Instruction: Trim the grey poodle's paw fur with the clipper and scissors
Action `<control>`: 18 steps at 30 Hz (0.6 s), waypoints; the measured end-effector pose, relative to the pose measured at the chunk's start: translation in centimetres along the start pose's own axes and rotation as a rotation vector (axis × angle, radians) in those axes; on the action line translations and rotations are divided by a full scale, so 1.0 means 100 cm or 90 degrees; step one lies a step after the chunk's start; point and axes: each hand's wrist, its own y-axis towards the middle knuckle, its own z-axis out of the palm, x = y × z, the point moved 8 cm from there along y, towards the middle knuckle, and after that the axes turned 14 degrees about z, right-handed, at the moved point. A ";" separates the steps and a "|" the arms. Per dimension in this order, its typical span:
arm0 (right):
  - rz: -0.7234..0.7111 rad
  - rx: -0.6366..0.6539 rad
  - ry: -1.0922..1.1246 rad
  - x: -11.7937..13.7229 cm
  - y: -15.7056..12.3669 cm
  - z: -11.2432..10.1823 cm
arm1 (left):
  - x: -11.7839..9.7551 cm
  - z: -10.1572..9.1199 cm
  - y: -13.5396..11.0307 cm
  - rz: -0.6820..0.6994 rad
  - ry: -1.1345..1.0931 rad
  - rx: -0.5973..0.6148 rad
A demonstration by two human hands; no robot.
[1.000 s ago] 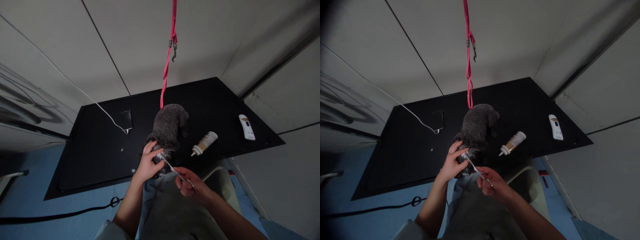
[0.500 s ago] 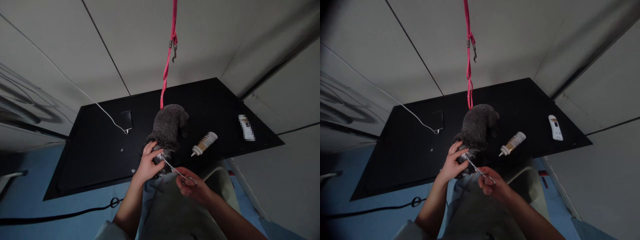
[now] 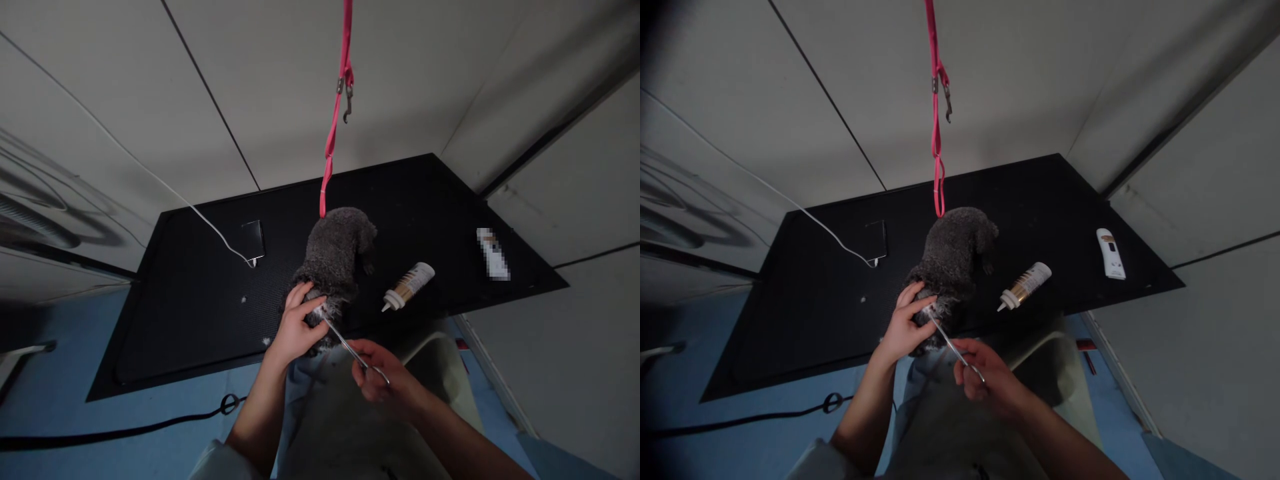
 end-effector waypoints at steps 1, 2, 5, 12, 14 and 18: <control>0.000 0.002 0.011 0.001 0.000 0.000 | 0.000 0.000 0.000 0.000 0.001 0.000; 0.003 0.004 0.023 0.002 0.000 0.000 | -0.001 0.000 0.000 0.002 0.001 -0.002; 0.014 0.013 0.050 0.004 0.003 0.003 | -0.002 0.000 0.000 0.006 0.003 -0.006; 0.017 -0.029 0.029 0.001 0.006 0.008 | 0.000 0.000 0.000 0.004 0.007 -0.001; 0.020 -0.039 0.029 -0.003 0.005 0.007 | 0.000 0.000 0.000 0.003 0.006 0.001; 0.018 -0.031 0.015 -0.008 0.002 0.004 | 0.001 0.001 -0.001 -0.004 0.008 0.006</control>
